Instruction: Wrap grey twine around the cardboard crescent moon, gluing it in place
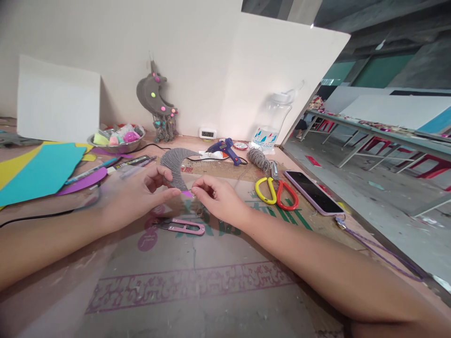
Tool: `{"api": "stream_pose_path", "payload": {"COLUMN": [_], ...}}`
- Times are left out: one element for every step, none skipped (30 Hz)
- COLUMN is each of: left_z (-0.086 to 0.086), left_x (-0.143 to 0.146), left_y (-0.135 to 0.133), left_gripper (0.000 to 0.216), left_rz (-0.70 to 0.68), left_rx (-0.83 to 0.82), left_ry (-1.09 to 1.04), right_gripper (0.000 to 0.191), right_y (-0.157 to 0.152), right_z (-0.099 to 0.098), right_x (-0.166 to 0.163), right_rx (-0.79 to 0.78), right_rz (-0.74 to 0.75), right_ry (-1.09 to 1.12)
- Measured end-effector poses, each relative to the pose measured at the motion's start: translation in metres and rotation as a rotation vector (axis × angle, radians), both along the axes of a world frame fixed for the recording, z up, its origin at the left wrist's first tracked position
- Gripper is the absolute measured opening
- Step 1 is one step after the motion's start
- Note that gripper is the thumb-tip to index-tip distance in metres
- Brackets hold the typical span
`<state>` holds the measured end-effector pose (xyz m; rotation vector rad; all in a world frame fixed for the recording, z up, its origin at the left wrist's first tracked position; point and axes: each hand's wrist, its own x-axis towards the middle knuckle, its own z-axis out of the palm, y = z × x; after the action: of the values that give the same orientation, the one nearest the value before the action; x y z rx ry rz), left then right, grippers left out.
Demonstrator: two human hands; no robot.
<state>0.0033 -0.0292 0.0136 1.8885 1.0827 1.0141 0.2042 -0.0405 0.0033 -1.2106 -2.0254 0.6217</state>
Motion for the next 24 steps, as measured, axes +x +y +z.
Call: {"api": "stream_pose_path", "payload": {"left_z": [-0.0004,-0.0008,-0.0013,-0.0018,-0.0023,-0.0027,-0.0031,-0.0035,-0.0038,-0.0041,-0.0043,-0.0046,-0.0050,-0.0053,-0.0056,-0.0057,-0.0058,-0.0057,-0.0056,-0.0054,-0.0054,-0.0056,-0.0062,-0.0070], "left_x": [-0.0002,-0.0004,-0.0006,-0.0008,-0.0010,-0.0012,-0.0013,-0.0013,-0.0014,-0.0014,-0.0014,-0.0016,-0.0018,-0.0022,-0.0025,-0.0029,-0.0032,-0.0034,-0.0035,-0.0034,-0.0033,-0.0031,-0.0031,-0.0032], "left_y": [0.0003,0.0007,0.0010,0.0014,0.0017,0.0020,0.0022,0.0023,0.0024,0.0026,0.0028,0.0031,0.0035,0.0040,0.0046,0.0053,0.0059,0.0064,0.0068,0.0071,0.0074,0.0078,0.0082,0.0088], "left_gripper": [0.023,0.024,0.024,0.025,0.026,0.026,0.026,0.026,0.026,0.026,0.026,0.025,0.024,0.023,0.021,0.019,0.016,0.015,0.015,0.016,0.017,0.016,0.015,0.015], "left_rz": [-0.001,-0.003,-0.007,-0.010,-0.012,-0.012,-0.012,-0.013,-0.015,-0.017,-0.020,-0.021,-0.023,-0.026,-0.031,-0.042,-0.053,-0.062,-0.064,-0.062,-0.056,-0.050,-0.044,-0.044], "left_rx": [-0.005,-0.014,-0.024,-0.033,-0.037,-0.037,-0.033,-0.031,-0.029,-0.028,-0.030,-0.029,-0.022,-0.011,0.005,0.025,0.048,0.070,0.089,0.107,0.119,0.126,0.129,0.128], "left_ry": [-0.007,-0.014,-0.021,-0.028,-0.035,-0.039,-0.043,-0.045,-0.047,-0.046,-0.041,-0.035,-0.030,-0.029,-0.034,-0.042,-0.048,-0.050,-0.046,-0.038,-0.033,-0.034,-0.044,-0.058], "right_gripper": [0.018,0.018,0.018,0.018,0.018,0.018,0.018,0.018,0.018,0.018,0.018,0.019,0.019,0.020,0.022,0.024,0.026,0.030,0.032,0.035,0.036,0.035,0.035,0.034], "right_y": [0.0000,-0.0001,-0.0003,-0.0003,-0.0003,-0.0001,0.0001,0.0005,0.0010,0.0015,0.0021,0.0026,0.0031,0.0034,0.0037,0.0039,0.0040,0.0041,0.0042,0.0043,0.0044,0.0047,0.0051,0.0056], "right_z": [-0.0002,-0.0003,-0.0004,-0.0006,-0.0009,-0.0012,-0.0015,-0.0019,-0.0022,-0.0024,-0.0025,-0.0024,-0.0023,-0.0020,-0.0016,-0.0011,-0.0007,-0.0002,0.0002,0.0005,0.0005,0.0004,0.0000,-0.0007], "right_x": [-0.0001,-0.0002,-0.0003,-0.0003,-0.0003,-0.0001,0.0000,0.0001,0.0002,0.0002,0.0001,0.0000,-0.0001,-0.0001,0.0001,0.0003,0.0008,0.0012,0.0017,0.0021,0.0024,0.0025,0.0024,0.0021], "right_rx": [0.000,0.001,0.000,-0.001,-0.001,0.000,0.003,0.007,0.009,0.005,-0.004,-0.017,-0.028,-0.035,-0.033,-0.027,-0.020,-0.017,-0.021,-0.032,-0.044,-0.055,-0.062,-0.066], "right_rz": [-0.002,-0.003,-0.003,-0.001,0.002,0.003,0.004,0.004,0.001,-0.001,-0.001,0.003,0.009,0.017,0.023,0.024,0.019,0.012,0.004,-0.004,-0.008,-0.008,-0.006,-0.004], "right_ry": [-0.005,-0.012,-0.018,-0.022,-0.025,-0.026,-0.025,-0.024,-0.024,-0.025,-0.028,-0.030,-0.029,-0.024,-0.012,0.005,0.023,0.040,0.053,0.061,0.064,0.062,0.059,0.056]}}
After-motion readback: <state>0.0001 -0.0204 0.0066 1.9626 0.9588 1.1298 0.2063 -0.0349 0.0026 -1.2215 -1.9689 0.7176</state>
